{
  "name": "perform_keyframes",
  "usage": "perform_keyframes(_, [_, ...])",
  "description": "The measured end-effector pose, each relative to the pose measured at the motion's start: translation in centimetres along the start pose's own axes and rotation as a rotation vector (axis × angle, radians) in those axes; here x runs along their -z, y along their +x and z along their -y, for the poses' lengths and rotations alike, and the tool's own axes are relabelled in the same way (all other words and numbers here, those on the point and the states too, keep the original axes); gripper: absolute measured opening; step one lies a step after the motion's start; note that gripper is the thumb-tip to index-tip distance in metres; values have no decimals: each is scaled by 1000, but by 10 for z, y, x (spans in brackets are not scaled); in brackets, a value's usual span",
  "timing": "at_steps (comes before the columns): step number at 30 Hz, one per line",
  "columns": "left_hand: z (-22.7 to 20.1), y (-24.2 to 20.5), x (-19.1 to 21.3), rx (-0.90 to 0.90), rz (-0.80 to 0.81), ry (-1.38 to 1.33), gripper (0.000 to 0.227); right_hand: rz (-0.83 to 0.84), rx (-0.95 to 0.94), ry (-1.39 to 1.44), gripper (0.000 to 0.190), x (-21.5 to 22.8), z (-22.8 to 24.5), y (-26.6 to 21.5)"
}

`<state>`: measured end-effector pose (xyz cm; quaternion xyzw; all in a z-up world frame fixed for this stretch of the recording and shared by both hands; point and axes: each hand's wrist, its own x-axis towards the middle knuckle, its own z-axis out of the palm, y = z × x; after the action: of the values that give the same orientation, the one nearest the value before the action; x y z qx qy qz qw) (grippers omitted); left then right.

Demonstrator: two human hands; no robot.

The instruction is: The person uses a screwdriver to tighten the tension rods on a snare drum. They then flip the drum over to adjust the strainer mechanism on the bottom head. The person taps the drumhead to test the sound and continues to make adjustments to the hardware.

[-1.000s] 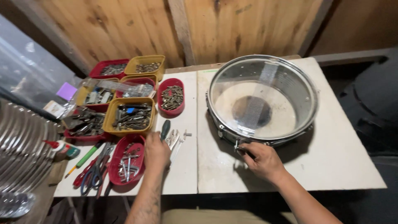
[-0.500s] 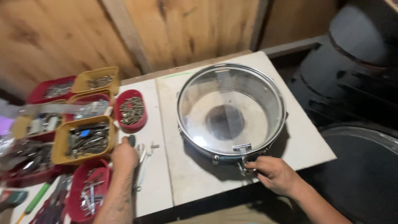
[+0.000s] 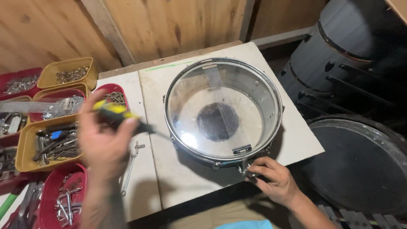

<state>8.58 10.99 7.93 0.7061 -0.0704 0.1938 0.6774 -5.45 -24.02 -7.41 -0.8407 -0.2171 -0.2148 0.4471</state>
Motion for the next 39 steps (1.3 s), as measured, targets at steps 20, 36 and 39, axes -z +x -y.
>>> perform_keyframes(20, [29,-11,-115,115,362,179,66,4,5,15,12,1,-10,-6])
perform_keyframes(36, [26,-14,-122,108,410,94,65,-29,25,11,10,1,-4,0])
perform_keyframes(39, [19,-11,-124,82,480,158,69,2,25,3,11,4,-5,-1])
